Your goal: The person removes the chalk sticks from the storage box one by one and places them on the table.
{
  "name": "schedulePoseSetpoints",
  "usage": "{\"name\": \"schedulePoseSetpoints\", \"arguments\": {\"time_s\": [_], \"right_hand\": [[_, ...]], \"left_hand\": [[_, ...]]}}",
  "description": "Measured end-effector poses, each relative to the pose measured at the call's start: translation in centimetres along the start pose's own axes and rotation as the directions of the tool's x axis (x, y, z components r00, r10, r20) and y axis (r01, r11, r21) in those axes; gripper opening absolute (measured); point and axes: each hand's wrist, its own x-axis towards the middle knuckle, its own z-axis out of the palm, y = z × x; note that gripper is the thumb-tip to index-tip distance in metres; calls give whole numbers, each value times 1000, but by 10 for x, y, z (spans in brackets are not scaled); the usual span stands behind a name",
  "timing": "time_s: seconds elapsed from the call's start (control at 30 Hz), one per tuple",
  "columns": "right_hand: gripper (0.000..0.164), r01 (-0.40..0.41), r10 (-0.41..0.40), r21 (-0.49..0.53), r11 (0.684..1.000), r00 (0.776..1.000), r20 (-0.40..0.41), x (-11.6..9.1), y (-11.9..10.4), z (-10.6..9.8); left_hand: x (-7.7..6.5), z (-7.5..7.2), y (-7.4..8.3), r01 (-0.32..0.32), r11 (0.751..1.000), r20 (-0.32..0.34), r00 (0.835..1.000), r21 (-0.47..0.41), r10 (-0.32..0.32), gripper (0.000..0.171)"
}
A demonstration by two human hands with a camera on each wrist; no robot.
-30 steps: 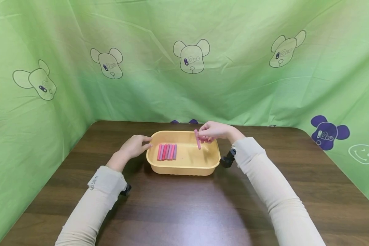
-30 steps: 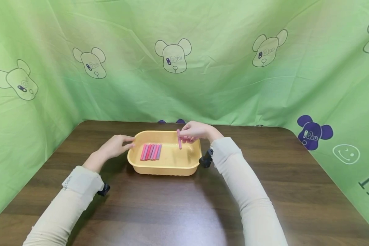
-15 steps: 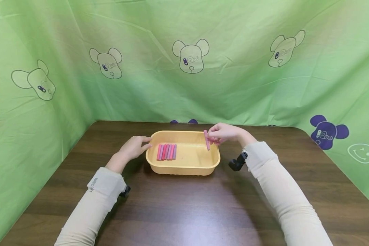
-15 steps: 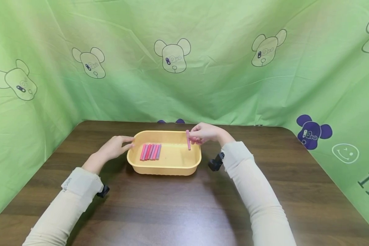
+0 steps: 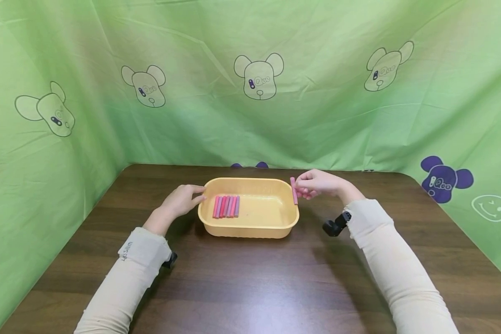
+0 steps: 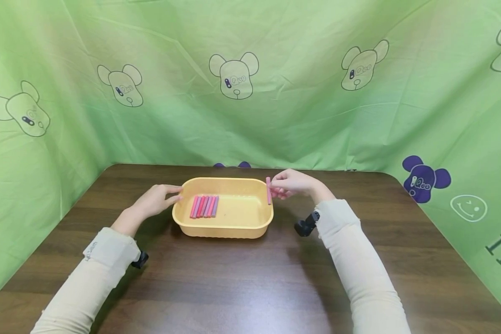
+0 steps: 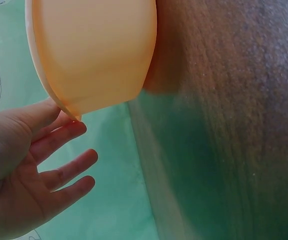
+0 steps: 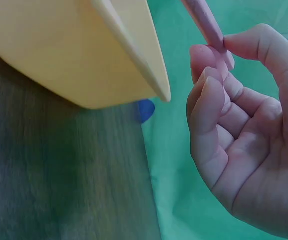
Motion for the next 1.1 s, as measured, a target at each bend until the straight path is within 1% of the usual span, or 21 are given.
{"name": "schedulePoseSetpoints", "arguments": {"time_s": [0.17,0.33,0.5,0.87,1.1], "right_hand": [[23,7,-6,20,1000,1000,-10,-6,12,-6],[18,-7,8,58,998,1000,-17,-13,24,-9],[18,-20,21,66,998,1000,-17,-17,35,-10],[22,-67,67,49,997,998,-4,-16,61,-6],[17,-125,125,75,989,992,4,-14,70,-6]], "left_hand": [[-1,0,0,-13,1000,-13,1000,-5,13,38],[-1,0,1,-17,1000,-15,1000,-8,17,37],[-1,0,1,-14,1000,-11,1000,-11,14,38],[-1,0,0,-17,1000,-10,1000,-11,16,38],[-1,1,0,-25,1000,-16,1000,-9,25,38]]}}
